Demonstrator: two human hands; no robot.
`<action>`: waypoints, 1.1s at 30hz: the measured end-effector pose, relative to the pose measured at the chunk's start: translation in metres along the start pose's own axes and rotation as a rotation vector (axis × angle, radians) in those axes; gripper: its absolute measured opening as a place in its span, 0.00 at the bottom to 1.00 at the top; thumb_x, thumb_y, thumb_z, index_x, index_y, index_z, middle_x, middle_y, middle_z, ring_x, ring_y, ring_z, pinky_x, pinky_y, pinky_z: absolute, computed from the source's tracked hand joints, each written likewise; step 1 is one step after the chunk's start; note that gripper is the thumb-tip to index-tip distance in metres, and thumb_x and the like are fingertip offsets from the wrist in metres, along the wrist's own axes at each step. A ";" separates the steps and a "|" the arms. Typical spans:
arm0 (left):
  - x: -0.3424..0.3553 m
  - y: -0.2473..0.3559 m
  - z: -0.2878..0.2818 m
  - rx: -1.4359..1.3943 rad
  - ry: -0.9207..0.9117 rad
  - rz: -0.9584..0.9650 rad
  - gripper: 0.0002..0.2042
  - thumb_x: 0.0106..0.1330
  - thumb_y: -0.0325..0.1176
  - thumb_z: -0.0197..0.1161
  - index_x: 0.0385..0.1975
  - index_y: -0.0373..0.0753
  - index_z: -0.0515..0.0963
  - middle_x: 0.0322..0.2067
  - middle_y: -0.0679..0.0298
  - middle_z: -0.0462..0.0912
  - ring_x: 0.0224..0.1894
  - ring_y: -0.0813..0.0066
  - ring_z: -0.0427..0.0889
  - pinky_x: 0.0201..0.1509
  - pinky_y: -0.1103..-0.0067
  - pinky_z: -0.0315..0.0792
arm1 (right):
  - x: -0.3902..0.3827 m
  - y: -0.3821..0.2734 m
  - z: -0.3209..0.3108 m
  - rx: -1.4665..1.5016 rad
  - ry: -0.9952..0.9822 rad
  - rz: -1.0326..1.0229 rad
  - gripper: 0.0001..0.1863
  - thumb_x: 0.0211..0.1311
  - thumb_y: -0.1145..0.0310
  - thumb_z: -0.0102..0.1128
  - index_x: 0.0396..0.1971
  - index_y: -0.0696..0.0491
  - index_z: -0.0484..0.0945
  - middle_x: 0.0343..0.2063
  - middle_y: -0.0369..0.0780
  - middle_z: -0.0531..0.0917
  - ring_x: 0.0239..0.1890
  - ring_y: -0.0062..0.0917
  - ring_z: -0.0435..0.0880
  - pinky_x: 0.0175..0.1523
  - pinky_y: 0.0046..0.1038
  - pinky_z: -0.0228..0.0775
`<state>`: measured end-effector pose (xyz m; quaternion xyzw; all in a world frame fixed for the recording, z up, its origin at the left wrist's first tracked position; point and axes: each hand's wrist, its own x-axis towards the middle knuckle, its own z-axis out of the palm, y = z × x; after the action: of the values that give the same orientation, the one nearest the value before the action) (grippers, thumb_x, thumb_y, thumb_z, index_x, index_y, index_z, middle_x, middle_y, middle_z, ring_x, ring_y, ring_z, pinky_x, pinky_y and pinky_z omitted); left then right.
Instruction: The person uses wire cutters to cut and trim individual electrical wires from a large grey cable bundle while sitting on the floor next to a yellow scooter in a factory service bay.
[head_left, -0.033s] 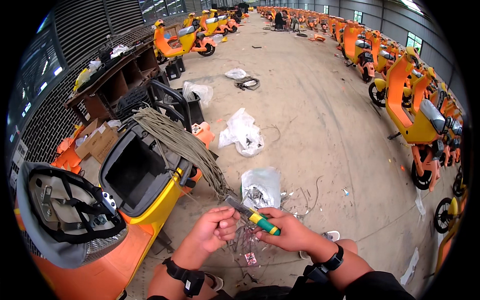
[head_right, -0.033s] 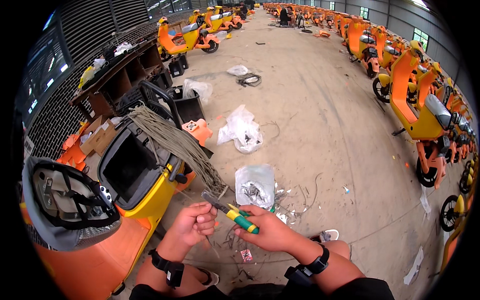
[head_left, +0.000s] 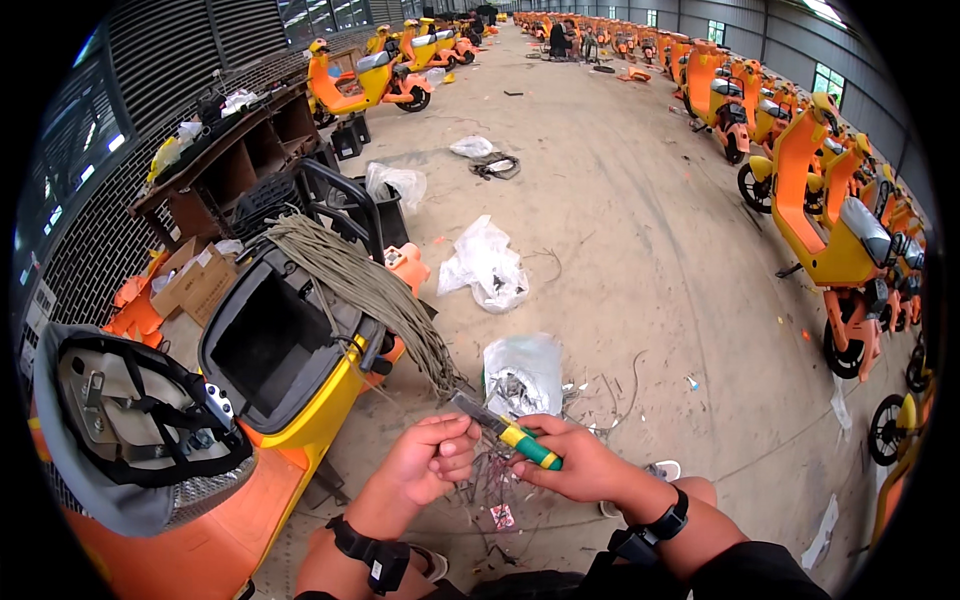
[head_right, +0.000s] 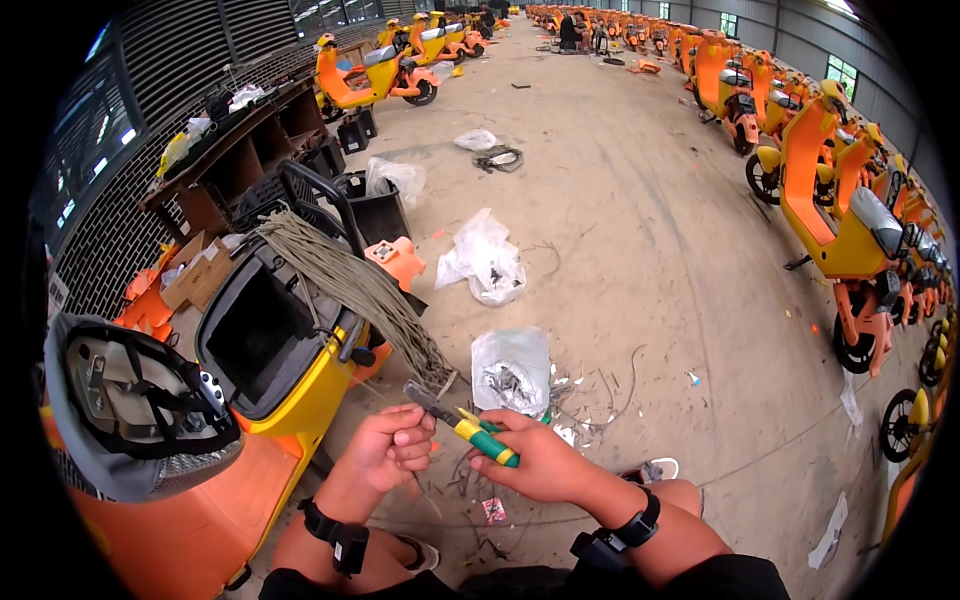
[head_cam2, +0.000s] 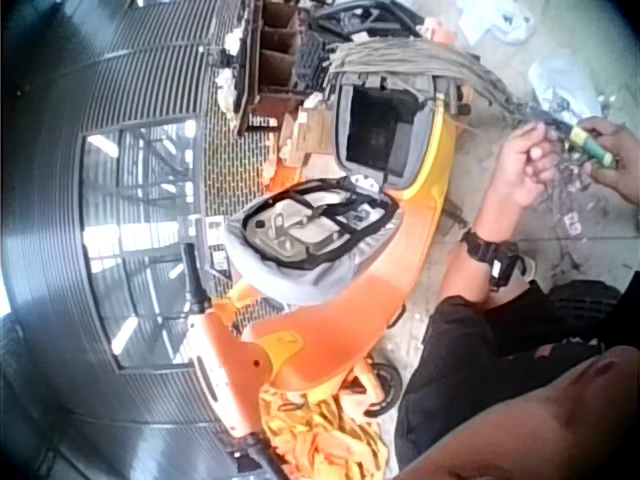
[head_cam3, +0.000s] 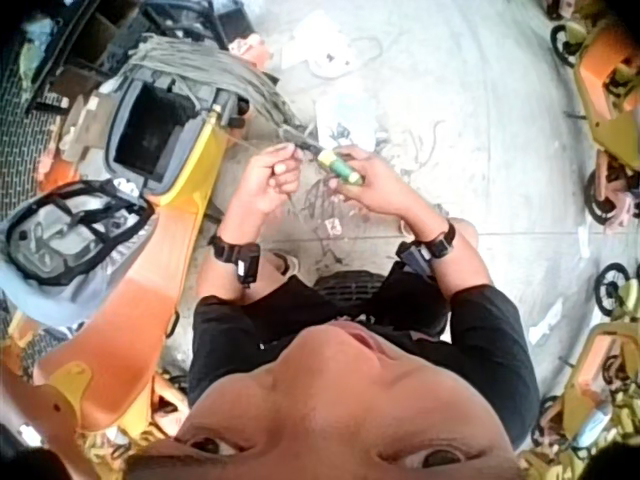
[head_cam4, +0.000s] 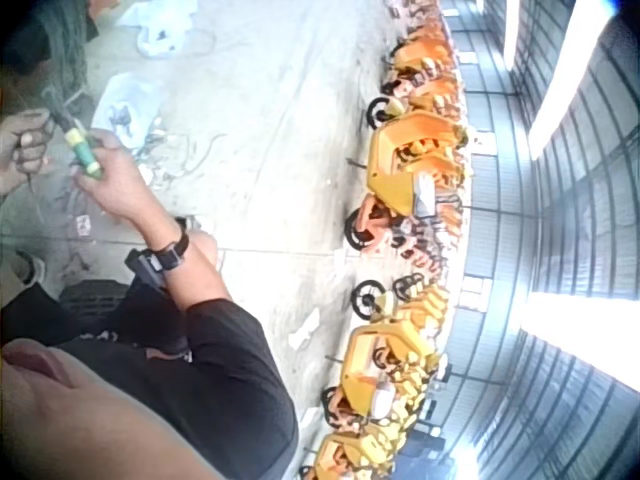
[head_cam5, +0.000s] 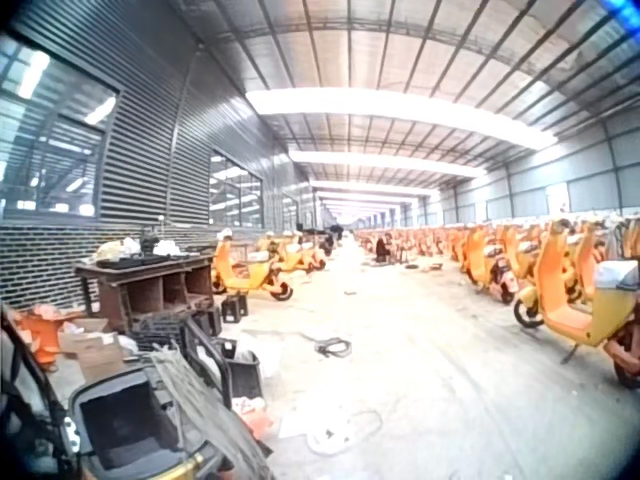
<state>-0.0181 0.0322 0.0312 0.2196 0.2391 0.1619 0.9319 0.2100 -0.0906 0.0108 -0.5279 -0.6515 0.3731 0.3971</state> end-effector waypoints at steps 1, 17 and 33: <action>0.001 -0.001 0.000 0.000 0.002 -0.003 0.09 0.76 0.32 0.55 0.37 0.33 0.78 0.17 0.75 0.69 0.14 0.88 0.58 0.20 0.85 0.55 | -0.001 -0.001 -0.001 -0.015 0.000 0.011 0.13 0.63 0.60 0.70 0.40 0.54 0.87 0.57 0.48 0.80 0.54 0.42 0.83 0.59 0.34 0.74; 0.014 -0.037 0.005 2.209 0.728 1.013 0.07 0.69 0.37 0.64 0.32 0.42 0.76 0.22 0.62 0.81 0.22 0.57 0.82 0.23 0.67 0.75 | 0.002 -0.015 0.003 -0.201 0.032 0.236 0.16 0.61 0.58 0.66 0.35 0.58 0.83 0.33 0.51 0.85 0.37 0.49 0.84 0.44 0.42 0.77; -0.001 -0.032 -0.016 1.494 0.414 0.208 0.16 0.73 0.42 0.60 0.29 0.35 0.80 0.17 0.61 0.81 0.14 0.73 0.78 0.17 0.75 0.69 | -0.010 -0.006 -0.002 -0.186 -0.206 0.246 0.20 0.64 0.54 0.66 0.27 0.59 0.80 0.37 0.50 0.84 0.38 0.47 0.84 0.45 0.40 0.76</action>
<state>-0.0206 0.0103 0.0036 0.7753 0.4319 0.0821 0.4535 0.2107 -0.1012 0.0159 -0.5971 -0.6507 0.4091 0.2294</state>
